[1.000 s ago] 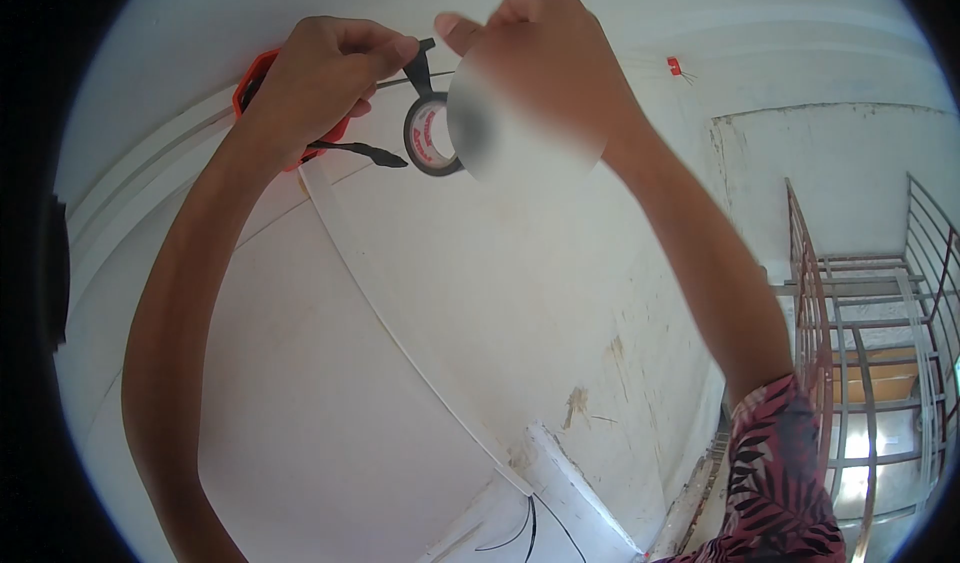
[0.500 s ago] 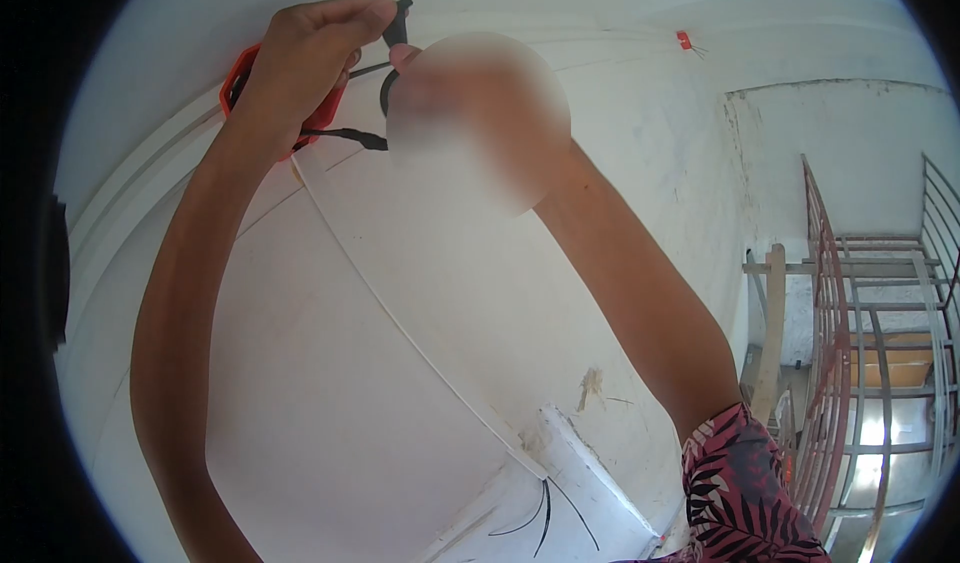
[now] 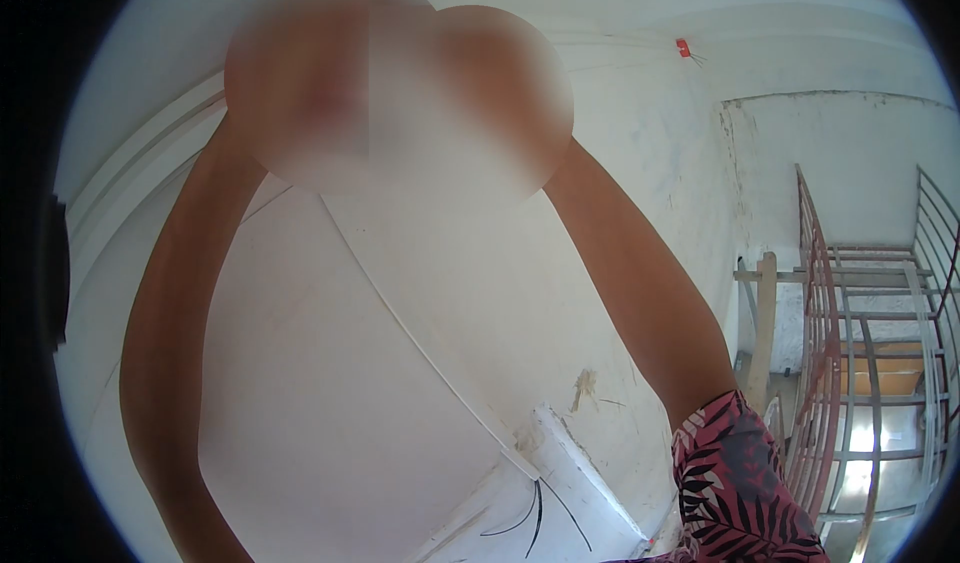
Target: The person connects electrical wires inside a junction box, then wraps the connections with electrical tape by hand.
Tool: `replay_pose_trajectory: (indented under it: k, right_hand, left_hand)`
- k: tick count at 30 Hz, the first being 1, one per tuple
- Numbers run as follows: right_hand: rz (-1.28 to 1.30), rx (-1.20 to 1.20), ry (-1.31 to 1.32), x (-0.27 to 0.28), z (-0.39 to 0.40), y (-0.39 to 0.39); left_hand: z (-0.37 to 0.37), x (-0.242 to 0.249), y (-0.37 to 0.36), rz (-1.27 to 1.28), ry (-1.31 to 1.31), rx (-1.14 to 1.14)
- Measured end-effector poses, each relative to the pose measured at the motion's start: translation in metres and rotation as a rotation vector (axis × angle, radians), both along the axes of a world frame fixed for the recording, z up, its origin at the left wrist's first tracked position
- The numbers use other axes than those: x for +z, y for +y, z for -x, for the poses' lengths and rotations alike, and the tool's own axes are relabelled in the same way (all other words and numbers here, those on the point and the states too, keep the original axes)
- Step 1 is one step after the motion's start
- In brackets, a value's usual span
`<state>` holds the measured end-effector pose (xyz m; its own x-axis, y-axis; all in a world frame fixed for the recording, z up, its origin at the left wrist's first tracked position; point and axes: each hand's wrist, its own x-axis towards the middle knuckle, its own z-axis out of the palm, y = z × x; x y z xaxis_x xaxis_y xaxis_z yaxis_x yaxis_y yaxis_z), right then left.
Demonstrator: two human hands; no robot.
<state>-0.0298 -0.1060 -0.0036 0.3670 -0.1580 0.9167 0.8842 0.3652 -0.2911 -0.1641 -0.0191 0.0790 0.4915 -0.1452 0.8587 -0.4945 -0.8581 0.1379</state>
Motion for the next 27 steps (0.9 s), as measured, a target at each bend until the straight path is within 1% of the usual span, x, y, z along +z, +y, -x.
replay_pose_trajectory:
  k: [2, 3, 5, 6, 8, 9, 11, 12, 14, 15, 17, 18, 19, 21, 25, 27]
  right_hand:
    - [-0.022, -0.010, -0.048, 0.003, -0.002, 0.003]
    - [-0.020, -0.010, -0.048, 0.004, -0.004, 0.003]
    - [0.036, -0.032, -0.077, 0.007, -0.007, 0.003]
    - [0.039, -0.036, -0.078, 0.009, -0.008, 0.002]
    - [0.080, 0.077, -0.193, 0.014, -0.013, -0.001]
    - [0.080, 0.076, -0.194, 0.018, -0.016, -0.005]
    - [0.202, 0.118, -0.254, 0.026, -0.022, -0.012]
    - [0.204, 0.120, -0.257, 0.034, -0.027, -0.015]
    - [0.287, 0.342, -0.395, 0.049, -0.032, -0.024]
    - [0.288, 0.343, -0.397, 0.052, -0.023, -0.033]
    - [0.405, 0.254, -0.250, 0.060, -0.010, -0.051]
    - [0.421, 0.236, -0.210, 0.066, -0.013, -0.048]
    - [0.420, 0.235, -0.209, 0.066, -0.013, -0.047]
    - [0.326, 0.454, -0.438, 0.067, -0.004, -0.048]
    - [0.305, 0.379, -0.450, 0.058, 0.038, -0.060]
    - [0.215, 0.493, -0.418, 0.041, 0.057, -0.056]
  left_hand:
    - [0.003, 0.002, 0.002, -0.088, 0.036, -0.089]
    - [0.004, 0.001, 0.002, -0.086, 0.037, -0.089]
    - [0.009, -0.004, -0.001, -0.244, -0.060, -0.013]
    - [0.016, -0.005, -0.003, -0.241, -0.061, -0.016]
    - [0.031, -0.004, -0.011, -0.245, 0.082, -0.064]
    - [0.038, -0.002, -0.015, -0.246, 0.128, -0.080]
    - [0.042, -0.002, -0.023, -0.182, 0.184, 0.024]
    - [0.041, -0.002, -0.025, -0.160, 0.202, 0.060]
    - [0.028, -0.004, -0.019, -0.059, 0.211, -0.001]
    - [0.023, -0.006, -0.014, -0.025, 0.213, -0.022]
    - [0.019, -0.014, -0.004, -0.343, -0.024, 0.132]
    - [0.017, -0.015, -0.002, -0.422, -0.110, 0.173]
    - [0.015, -0.014, -0.001, -0.413, -0.118, 0.198]
    - [0.017, -0.014, -0.004, -0.352, -0.103, 0.257]
    - [0.021, -0.010, -0.014, -0.201, -0.044, 0.325]
    - [0.016, -0.006, -0.012, -0.177, -0.038, 0.284]
